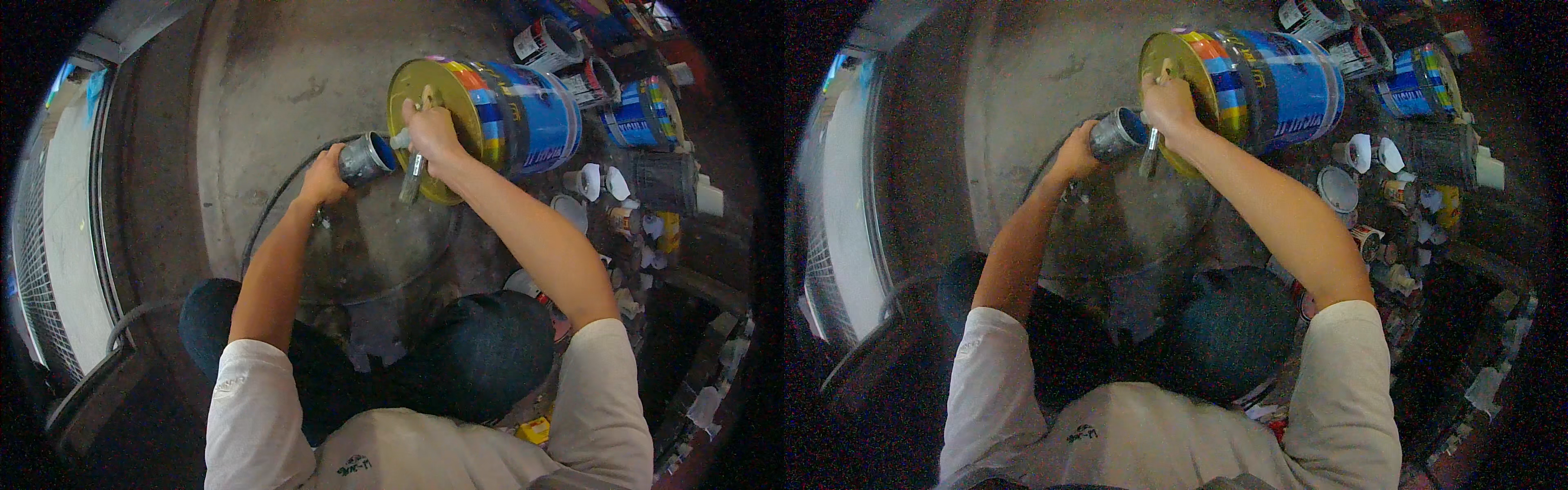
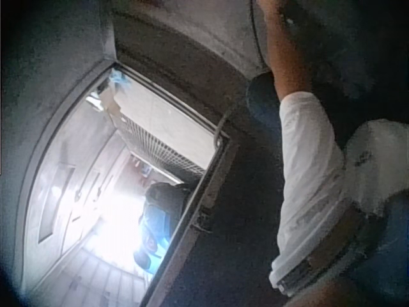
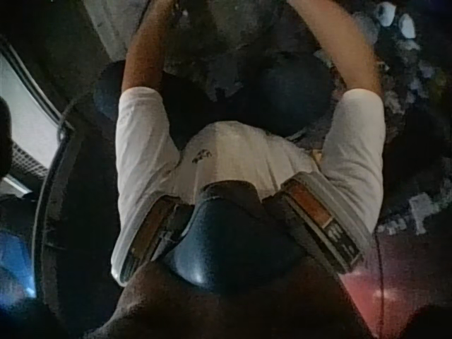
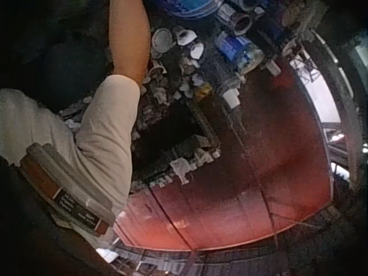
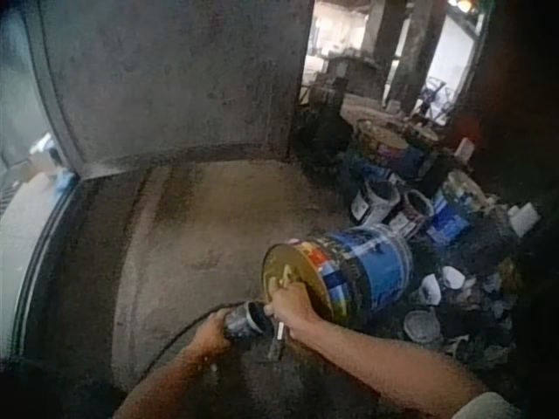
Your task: The person mixes paint by pouring liquid from a large bucket into a small container, then adds contents from several smaller cans and stirs with a stick. The person also uses a spray gun briefly and wipes the container with a cloth.
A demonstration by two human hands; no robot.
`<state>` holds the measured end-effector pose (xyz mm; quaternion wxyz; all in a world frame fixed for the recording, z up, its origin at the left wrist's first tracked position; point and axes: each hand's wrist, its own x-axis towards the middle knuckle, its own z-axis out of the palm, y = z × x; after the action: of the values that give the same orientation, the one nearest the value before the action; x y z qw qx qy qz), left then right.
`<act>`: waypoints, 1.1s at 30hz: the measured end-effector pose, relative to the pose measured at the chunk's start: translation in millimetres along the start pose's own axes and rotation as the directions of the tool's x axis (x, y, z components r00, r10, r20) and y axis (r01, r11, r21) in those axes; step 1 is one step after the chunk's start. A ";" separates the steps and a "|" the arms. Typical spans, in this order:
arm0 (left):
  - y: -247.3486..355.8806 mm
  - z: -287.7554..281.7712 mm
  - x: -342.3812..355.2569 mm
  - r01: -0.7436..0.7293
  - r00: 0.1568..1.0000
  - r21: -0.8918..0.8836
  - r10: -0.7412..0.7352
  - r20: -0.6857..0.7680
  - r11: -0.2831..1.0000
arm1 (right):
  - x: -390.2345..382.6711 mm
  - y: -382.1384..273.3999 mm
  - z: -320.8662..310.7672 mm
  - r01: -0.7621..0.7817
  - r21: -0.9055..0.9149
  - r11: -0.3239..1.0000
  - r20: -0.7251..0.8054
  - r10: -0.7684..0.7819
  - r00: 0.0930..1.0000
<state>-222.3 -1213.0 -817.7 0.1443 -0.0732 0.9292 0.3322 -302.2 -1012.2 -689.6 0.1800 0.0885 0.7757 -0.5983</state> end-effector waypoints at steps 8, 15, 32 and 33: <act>22.2 10.0 -2.5 0.034 0.999 -0.026 -0.034 -0.012 0.999 | 17.6 34.7 9.9 0.044 -0.163 0.986 -0.052 -0.053 0.997; 23.1 15.6 9.0 0.069 0.998 0.042 -0.069 0.012 0.997 | 21.5 44.4 12.2 -0.087 -0.170 0.982 -0.035 0.082 0.996; 8.6 7.1 2.1 0.000 1.000 -0.051 0.000 0.000 0.999 | 8.5 12.5 1.9 -0.039 -0.049 0.998 0.034 0.040 0.999; 9.3 7.7 2.5 0.006 1.000 -0.045 -0.006 0.006 0.999 | 10.7 16.4 2.8 -0.024 -0.048 0.999 0.027 0.025 0.999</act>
<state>-225.1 -1201.1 -818.7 0.1464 -0.0783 0.9208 0.3530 -305.8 -1011.3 -709.1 0.2000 0.0853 0.7860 -0.5787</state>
